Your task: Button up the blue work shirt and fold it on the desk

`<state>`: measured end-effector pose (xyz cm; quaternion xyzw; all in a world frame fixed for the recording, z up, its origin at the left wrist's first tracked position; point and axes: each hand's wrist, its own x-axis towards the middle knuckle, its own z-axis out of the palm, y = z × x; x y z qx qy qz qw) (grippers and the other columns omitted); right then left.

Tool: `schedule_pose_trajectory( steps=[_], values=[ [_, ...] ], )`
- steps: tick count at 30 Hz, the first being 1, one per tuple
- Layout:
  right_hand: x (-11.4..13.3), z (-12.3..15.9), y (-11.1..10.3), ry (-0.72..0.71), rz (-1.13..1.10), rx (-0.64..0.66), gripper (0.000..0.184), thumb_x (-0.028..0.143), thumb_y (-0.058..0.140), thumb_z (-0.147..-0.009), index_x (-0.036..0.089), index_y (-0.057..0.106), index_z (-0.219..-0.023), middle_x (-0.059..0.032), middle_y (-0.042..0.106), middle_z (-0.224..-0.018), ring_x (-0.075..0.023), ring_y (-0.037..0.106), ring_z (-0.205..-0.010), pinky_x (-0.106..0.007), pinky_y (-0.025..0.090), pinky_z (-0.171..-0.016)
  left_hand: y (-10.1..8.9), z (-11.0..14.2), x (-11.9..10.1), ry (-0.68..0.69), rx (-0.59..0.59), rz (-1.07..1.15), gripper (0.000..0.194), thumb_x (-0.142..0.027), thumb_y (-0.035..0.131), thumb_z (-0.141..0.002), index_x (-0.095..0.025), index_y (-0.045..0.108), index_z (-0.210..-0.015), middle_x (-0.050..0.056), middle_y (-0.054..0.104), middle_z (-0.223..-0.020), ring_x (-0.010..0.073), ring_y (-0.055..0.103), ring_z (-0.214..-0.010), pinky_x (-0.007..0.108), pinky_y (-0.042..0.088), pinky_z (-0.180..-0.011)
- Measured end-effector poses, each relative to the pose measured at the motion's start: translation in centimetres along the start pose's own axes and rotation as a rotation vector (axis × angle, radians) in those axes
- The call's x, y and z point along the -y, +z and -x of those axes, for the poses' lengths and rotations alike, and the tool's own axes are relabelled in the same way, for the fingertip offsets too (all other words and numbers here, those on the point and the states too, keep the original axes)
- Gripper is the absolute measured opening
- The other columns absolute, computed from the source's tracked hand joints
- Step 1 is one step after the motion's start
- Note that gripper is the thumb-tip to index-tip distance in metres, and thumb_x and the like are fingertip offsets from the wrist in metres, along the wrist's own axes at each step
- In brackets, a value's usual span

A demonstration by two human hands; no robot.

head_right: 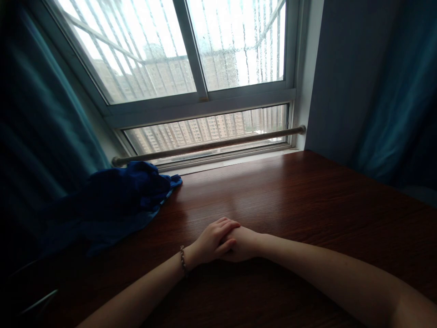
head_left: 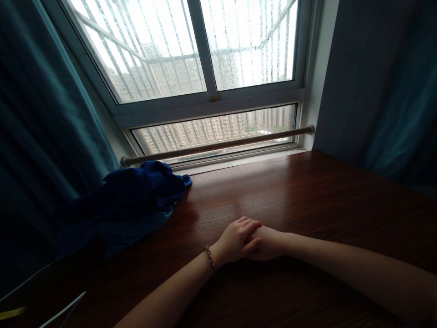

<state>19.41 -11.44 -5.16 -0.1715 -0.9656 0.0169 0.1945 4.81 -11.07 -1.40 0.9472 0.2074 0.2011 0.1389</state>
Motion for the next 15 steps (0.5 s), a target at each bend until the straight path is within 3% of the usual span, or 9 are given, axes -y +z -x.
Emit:
schedule_pose_trajectory(
  steps=[11,15],
  values=[
    [0.3,-0.2,-0.4,0.032,-0.041,0.024,0.023,0.026,0.045,-0.082,0.015,0.064,-0.087,-0.0081,0.063,-0.094,-0.0215,0.052,-0.097,-0.033,0.039,-0.088,-0.9,-0.1,0.1,0.071,0.071,-0.047,0.041,-0.043,0.039,-0.084,-0.016,0.045,-0.114,0.009,0.057,-0.102,0.0209,0.051,-0.093,0.033,0.041,-0.081],
    [0.6,-0.2,-1.3,0.112,-0.163,0.021,0.031,0.032,0.049,-0.081,0.015,0.057,-0.106,-0.0075,0.058,-0.108,-0.0193,0.049,-0.104,-0.03,0.038,-0.092,-2.1,0.0,1.8,0.082,0.112,-0.178,0.037,-0.045,0.041,-0.083,-0.017,0.052,-0.106,0.007,0.061,-0.094,0.0196,0.055,-0.087,0.032,0.042,-0.08]
  ],
)
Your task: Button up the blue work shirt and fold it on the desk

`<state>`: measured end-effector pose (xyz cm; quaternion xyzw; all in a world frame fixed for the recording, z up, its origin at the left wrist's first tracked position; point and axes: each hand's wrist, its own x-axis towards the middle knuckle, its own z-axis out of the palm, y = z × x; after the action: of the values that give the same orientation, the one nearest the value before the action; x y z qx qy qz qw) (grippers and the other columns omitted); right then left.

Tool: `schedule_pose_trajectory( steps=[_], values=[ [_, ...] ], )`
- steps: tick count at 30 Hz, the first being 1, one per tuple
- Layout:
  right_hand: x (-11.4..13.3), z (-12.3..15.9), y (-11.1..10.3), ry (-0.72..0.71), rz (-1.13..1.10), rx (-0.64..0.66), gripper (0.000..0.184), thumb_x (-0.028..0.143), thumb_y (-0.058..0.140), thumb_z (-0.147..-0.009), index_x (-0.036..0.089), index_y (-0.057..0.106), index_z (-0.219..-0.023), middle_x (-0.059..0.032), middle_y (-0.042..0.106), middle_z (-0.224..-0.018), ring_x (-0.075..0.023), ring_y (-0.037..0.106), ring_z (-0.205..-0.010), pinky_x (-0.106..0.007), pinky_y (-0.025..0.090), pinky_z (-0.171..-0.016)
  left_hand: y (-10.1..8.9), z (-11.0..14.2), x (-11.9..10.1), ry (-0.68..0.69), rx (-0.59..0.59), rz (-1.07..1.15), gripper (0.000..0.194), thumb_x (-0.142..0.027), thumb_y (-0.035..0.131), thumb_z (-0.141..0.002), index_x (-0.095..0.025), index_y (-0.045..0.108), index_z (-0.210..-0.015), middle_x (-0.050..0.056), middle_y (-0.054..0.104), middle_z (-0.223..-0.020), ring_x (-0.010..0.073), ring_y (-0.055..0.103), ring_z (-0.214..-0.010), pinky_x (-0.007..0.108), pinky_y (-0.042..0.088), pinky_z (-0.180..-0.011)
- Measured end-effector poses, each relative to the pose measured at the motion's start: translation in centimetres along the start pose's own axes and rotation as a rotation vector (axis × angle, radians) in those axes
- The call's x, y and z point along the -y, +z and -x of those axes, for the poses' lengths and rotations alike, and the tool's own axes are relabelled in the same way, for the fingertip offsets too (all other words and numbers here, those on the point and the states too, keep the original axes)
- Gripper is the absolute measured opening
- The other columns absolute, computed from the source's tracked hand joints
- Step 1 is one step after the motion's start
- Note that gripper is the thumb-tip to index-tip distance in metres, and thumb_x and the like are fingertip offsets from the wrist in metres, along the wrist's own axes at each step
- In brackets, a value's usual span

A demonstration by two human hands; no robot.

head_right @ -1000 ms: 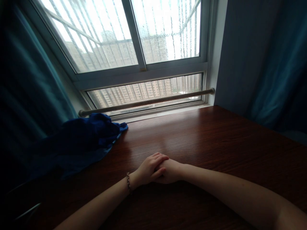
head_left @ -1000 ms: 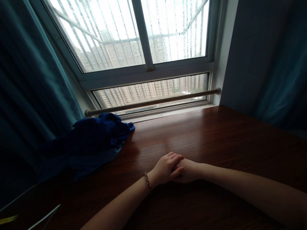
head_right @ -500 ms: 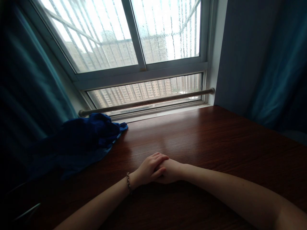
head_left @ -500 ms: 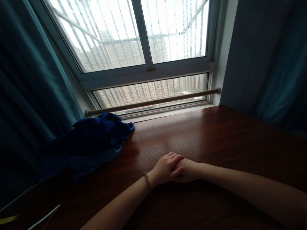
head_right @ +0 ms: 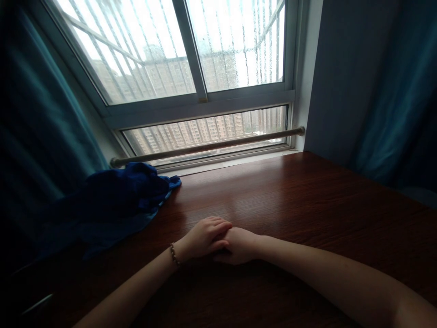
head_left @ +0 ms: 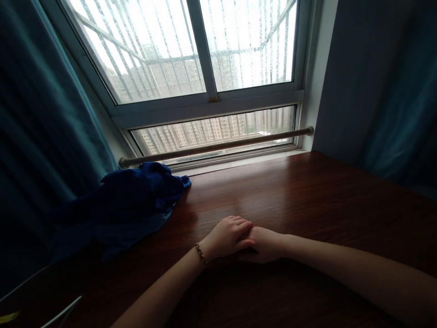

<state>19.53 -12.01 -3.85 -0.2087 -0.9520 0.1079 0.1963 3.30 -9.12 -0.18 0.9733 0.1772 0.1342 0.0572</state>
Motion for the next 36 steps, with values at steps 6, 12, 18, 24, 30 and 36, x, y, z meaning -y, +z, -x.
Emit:
schedule_pose_trajectory(
  steps=[6,12,18,24,30,36],
  values=[
    [0.9,0.1,-1.5,0.024,-0.082,0.001,0.044,0.034,0.049,-0.082,0.011,0.047,-0.12,-0.0106,0.046,-0.124,-0.0191,0.036,-0.119,-0.031,0.029,-0.102,-3.1,2.4,6.8,-0.471,-0.456,-0.468,0.031,-0.033,0.045,-0.083,-0.014,0.053,-0.107,0.013,0.05,-0.118,0.0266,0.036,-0.117,0.045,0.025,-0.099],
    [0.8,0.1,-1.5,0.016,-0.09,0.002,0.045,0.034,0.049,-0.082,0.01,0.047,-0.12,-0.0113,0.046,-0.125,-0.0187,0.035,-0.12,-0.031,0.027,-0.103,-7.0,8.2,10.7,-1.042,-0.621,-0.853,0.064,-0.036,0.058,-0.073,-0.014,0.033,-0.129,0.018,0.007,-0.141,0.0464,0.0,-0.124,0.067,0.007,-0.09],
    [0.9,0.1,-1.6,0.026,-0.101,0.01,0.045,0.034,0.049,-0.082,0.011,0.046,-0.121,-0.0115,0.046,-0.125,-0.019,0.035,-0.12,-0.032,0.028,-0.103,-7.0,11.6,12.6,-1.179,-0.575,-0.964,0.074,-0.034,0.055,-0.074,-0.021,0.016,-0.135,0.024,0.003,-0.138,0.048,0.029,-0.11,0.058,0.032,-0.075],
    [0.9,0.1,-1.4,0.032,-0.105,0.0,0.045,0.033,0.05,-0.081,0.012,0.046,-0.121,-0.011,0.045,-0.126,-0.0194,0.035,-0.12,-0.034,0.028,-0.102,-6.2,10.7,13.0,-1.148,-0.331,-0.968,0.04,-0.018,0.027,-0.085,-0.02,0.041,-0.123,0.017,0.044,-0.102,0.0301,0.046,-0.088,0.037,0.039,-0.066],
    [0.9,0.0,-1.5,0.028,-0.115,0.007,0.045,0.033,0.051,-0.081,0.012,0.047,-0.121,-0.0116,0.045,-0.125,-0.0194,0.036,-0.119,-0.034,0.027,-0.103,-4.7,9.3,12.8,-1.041,-0.23,-0.884,0.036,-0.016,0.032,-0.083,-0.015,0.046,-0.116,0.013,0.047,-0.087,0.0252,0.049,-0.077,0.033,0.04,-0.066],
    [0.9,-0.1,-1.4,0.024,-0.107,0.002,0.045,0.034,0.051,-0.081,0.012,0.047,-0.12,-0.0117,0.046,-0.125,-0.0194,0.036,-0.119,-0.034,0.028,-0.102,-2.1,6.1,10.1,-0.877,-0.282,-0.671,0.034,-0.018,0.041,-0.08,-0.02,0.046,-0.114,0.009,0.049,-0.092,0.0213,0.051,-0.076,0.029,0.041,-0.068]
  ],
)
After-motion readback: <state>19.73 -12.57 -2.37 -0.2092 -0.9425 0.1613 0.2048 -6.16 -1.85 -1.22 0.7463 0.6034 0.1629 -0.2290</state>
